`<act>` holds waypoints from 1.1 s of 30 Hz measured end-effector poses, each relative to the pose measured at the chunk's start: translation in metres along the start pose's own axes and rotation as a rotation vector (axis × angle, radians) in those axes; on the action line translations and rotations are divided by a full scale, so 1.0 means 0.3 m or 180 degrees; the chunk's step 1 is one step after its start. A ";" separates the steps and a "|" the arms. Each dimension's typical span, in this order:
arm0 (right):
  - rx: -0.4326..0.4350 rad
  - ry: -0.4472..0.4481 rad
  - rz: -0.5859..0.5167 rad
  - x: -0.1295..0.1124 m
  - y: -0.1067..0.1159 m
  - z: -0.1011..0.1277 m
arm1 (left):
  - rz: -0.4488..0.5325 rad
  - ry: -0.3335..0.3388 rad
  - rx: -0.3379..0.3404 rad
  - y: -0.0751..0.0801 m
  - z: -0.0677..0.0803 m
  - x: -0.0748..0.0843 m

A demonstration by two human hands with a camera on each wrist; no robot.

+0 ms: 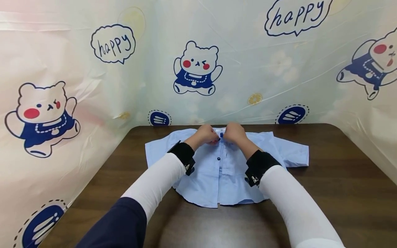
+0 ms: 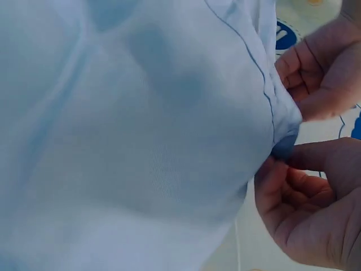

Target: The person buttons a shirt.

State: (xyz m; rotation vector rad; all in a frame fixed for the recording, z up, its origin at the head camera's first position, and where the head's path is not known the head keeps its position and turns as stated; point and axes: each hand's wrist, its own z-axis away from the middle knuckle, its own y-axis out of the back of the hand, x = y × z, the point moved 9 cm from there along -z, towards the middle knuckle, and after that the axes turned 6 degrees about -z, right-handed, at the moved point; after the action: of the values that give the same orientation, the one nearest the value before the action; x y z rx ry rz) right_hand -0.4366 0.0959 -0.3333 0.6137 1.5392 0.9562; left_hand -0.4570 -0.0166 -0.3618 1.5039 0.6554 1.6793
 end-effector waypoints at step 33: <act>-0.0048 -0.0104 -0.1632 0.008 -0.041 0.046 | 0.2206 0.0204 -0.0096 -0.029 0.105 -0.043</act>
State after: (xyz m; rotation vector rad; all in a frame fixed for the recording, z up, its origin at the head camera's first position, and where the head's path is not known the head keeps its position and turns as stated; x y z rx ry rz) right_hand -0.4222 0.0946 -0.3452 0.2008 1.5530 0.5617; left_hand -0.4243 -0.0258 -0.3710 1.7806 0.1264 2.2351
